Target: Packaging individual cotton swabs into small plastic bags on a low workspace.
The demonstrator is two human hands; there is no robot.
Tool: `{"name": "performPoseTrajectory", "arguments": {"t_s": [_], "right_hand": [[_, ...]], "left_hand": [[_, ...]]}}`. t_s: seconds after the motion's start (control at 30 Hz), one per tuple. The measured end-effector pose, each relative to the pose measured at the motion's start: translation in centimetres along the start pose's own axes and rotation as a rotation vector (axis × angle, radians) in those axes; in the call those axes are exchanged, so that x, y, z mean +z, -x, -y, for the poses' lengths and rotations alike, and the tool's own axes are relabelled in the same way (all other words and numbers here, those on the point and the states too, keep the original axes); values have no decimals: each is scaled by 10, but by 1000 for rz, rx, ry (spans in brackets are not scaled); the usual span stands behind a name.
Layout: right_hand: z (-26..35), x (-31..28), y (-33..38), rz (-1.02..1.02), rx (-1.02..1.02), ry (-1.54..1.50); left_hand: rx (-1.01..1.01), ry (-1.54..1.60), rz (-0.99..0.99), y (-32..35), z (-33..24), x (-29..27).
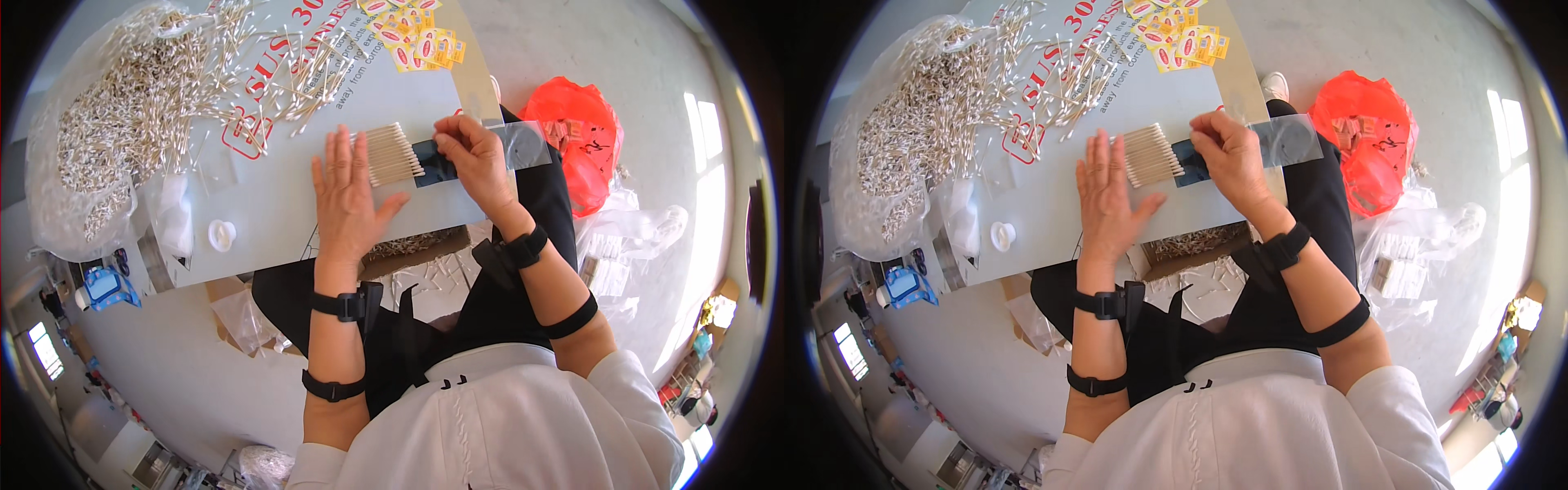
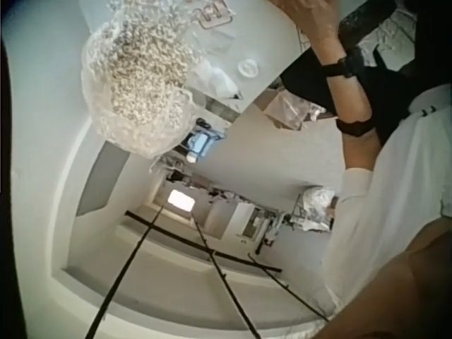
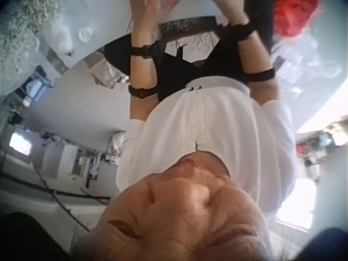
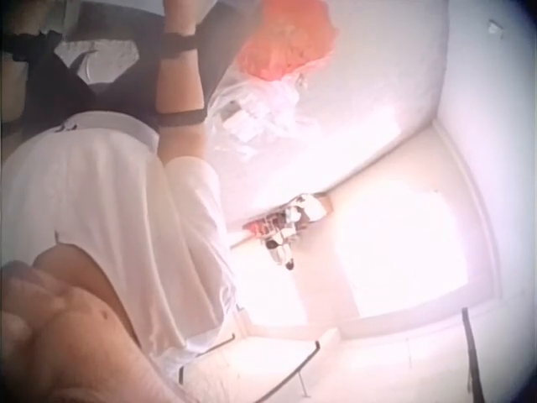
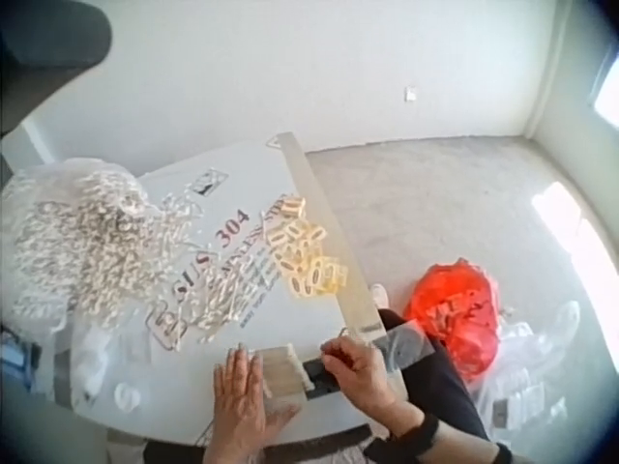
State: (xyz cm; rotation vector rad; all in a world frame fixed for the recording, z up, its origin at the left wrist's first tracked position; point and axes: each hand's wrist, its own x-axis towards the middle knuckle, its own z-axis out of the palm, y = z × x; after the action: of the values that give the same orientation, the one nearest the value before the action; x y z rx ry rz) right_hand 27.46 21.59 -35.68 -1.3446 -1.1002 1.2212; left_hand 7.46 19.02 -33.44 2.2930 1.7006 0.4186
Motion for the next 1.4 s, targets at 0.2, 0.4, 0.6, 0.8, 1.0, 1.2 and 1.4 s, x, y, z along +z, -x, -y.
{"name": "performPoseTrajectory", "arguments": {"t_s": [0.2, 0.4, 0.6, 0.8, 1.0, 1.2, 1.4], "right_hand": [[8, 3, 16, 144, -326, 524], [5, 5, 19, 137, -399, 620], [4, 6, 21, 156, -518, 689], [3, 9, 20, 76, -425, 569], [4, 12, 14, 84, -451, 653], [3, 12, 16, 62, -511, 648], [3, 11, 18, 74, -530, 647]], "left_hand": [[22, -77, 8, 0, -5, 20], [13, -78, 30, 0, -4, 23], [18, -69, -1, 1, -4, 23], [11, -65, 5, 0, -5, 22], [8, -61, 1, 0, -5, 23], [5, -57, -1, 0, -5, 23], [5, -58, -3, -1, -5, 23]]}}
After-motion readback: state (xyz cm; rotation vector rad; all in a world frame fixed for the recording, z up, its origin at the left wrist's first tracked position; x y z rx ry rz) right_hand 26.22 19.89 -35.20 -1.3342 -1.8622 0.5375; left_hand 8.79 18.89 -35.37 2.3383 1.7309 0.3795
